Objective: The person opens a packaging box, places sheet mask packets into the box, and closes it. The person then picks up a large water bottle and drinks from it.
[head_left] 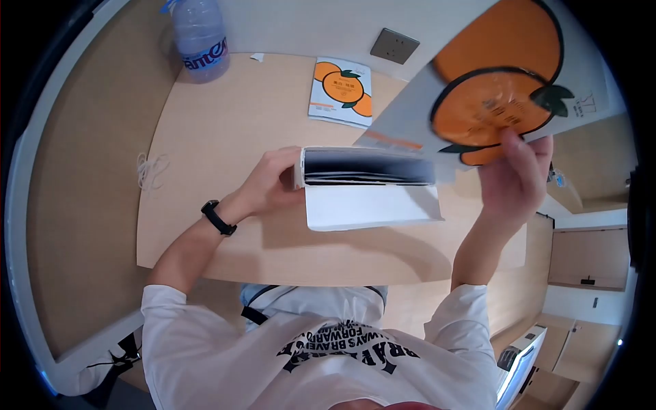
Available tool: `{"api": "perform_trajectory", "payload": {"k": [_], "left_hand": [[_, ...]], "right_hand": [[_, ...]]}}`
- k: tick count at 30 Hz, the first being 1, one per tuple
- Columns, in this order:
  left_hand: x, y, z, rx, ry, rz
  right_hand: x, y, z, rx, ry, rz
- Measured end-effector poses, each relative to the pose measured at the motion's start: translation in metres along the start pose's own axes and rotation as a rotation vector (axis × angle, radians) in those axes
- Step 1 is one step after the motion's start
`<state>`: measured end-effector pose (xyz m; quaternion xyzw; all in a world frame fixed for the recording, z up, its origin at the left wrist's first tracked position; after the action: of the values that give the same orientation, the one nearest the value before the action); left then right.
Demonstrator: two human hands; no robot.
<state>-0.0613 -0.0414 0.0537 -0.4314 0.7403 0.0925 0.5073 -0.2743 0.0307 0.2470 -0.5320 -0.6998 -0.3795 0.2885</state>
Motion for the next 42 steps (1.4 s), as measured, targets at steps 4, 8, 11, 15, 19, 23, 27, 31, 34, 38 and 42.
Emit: {"api": "perform_trajectory", "payload": {"k": [4,8,11,15,19,23,27,31,34,38,42], "left_hand": [[0.004,0.000,0.002,0.025,-0.066,-0.006],[-0.004,-0.002,0.000,-0.007,-0.032,0.017],[0.000,-0.003,0.004,-0.010,-0.059,-0.008],[-0.010,-0.003,-0.001,-0.005,0.106,-0.143],[0.007,0.000,0.003,0.020,0.003,-0.075],[0.013,0.002,0.004,0.044,-0.040,-0.080],[0.003,0.002,0.003,0.058,0.000,-0.048],[-0.010,0.002,0.000,0.075,0.107,-0.101],[-0.007,0.002,0.001,0.084,0.089,-0.102],[-0.008,0.001,0.001,0.089,0.078,-0.084],[-0.004,0.001,0.002,0.079,0.039,-0.081]], "right_hand": [[-0.014,0.031,0.007,-0.041,0.001,0.139],[-0.031,0.044,0.009,-0.026,0.100,0.198],[-0.035,0.048,0.005,0.119,0.104,0.255],[-0.024,0.063,-0.015,0.331,0.015,-0.057],[-0.032,0.009,-0.035,0.166,0.028,-0.091],[-0.107,-0.036,-0.054,-0.059,0.256,0.594],[-0.210,-0.079,-0.043,0.042,0.426,1.230],[-0.251,-0.083,-0.036,0.091,0.492,1.512],[-0.258,-0.086,-0.036,0.084,0.508,1.474],[-0.248,-0.114,-0.034,-0.091,0.563,1.129],[-0.234,-0.136,-0.025,-0.176,0.699,0.886]]}}
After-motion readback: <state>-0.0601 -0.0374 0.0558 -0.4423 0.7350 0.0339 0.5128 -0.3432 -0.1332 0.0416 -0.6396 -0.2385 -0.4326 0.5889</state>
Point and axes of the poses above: each hand's wrist, its own z-axis away from the middle knuckle, its own y-axis out of the palm, x = y × z, the point moved 10 cm from there along -z, towards the middle knuckle, and after that the axes turned 1 degree about y, right-handed, at the moved point
